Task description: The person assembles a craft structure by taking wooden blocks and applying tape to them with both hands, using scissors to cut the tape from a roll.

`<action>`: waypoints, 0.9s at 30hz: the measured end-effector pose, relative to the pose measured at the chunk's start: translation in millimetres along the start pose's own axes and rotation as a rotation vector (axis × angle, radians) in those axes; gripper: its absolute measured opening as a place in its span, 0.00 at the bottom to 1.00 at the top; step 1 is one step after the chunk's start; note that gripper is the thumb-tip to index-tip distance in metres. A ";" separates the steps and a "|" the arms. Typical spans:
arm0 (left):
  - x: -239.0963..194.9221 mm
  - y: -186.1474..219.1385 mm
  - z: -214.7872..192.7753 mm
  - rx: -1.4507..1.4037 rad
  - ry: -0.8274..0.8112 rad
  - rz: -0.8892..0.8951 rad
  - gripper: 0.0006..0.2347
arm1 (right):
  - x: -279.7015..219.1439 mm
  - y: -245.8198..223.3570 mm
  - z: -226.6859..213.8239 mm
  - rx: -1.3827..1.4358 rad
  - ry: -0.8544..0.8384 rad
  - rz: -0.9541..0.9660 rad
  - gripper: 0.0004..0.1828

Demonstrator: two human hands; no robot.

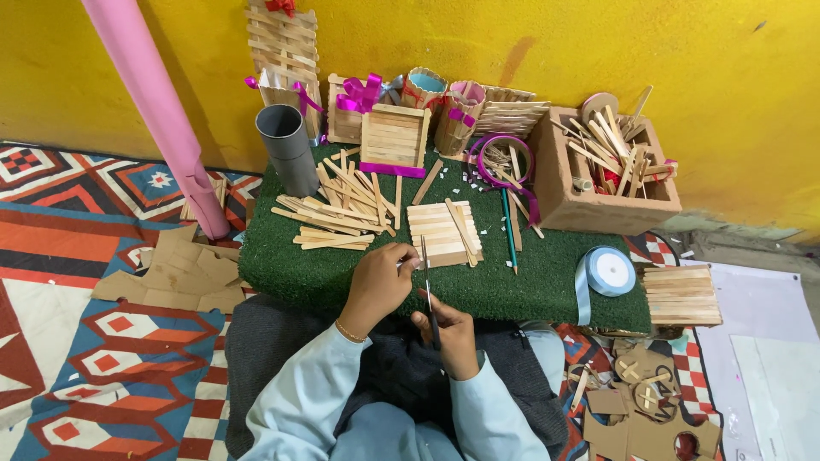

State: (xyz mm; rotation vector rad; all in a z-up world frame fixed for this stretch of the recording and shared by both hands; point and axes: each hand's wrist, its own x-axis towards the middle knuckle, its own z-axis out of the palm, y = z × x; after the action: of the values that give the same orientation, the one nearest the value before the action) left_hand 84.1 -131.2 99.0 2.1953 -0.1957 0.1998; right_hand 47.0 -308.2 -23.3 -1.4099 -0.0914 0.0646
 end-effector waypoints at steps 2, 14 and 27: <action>-0.5 0.6 -0.5 0.006 0.000 0.005 0.04 | 0.3 1.1 -0.5 0.011 0.013 0.001 0.25; -5.3 6.0 -0.7 0.022 0.169 0.113 0.04 | 7.3 11.3 -2.9 -0.081 0.085 -0.066 0.30; -6.2 -17.3 -19.4 0.223 0.500 -0.061 0.12 | 4.0 -25.6 -13.5 -0.901 0.345 -0.317 0.39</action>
State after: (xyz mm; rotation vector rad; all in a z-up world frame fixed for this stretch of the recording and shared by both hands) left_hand 80.4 -105.0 95.5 2.2875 0.1810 0.7548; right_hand 52.2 -325.1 -0.1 -2.2613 -0.0561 -0.5441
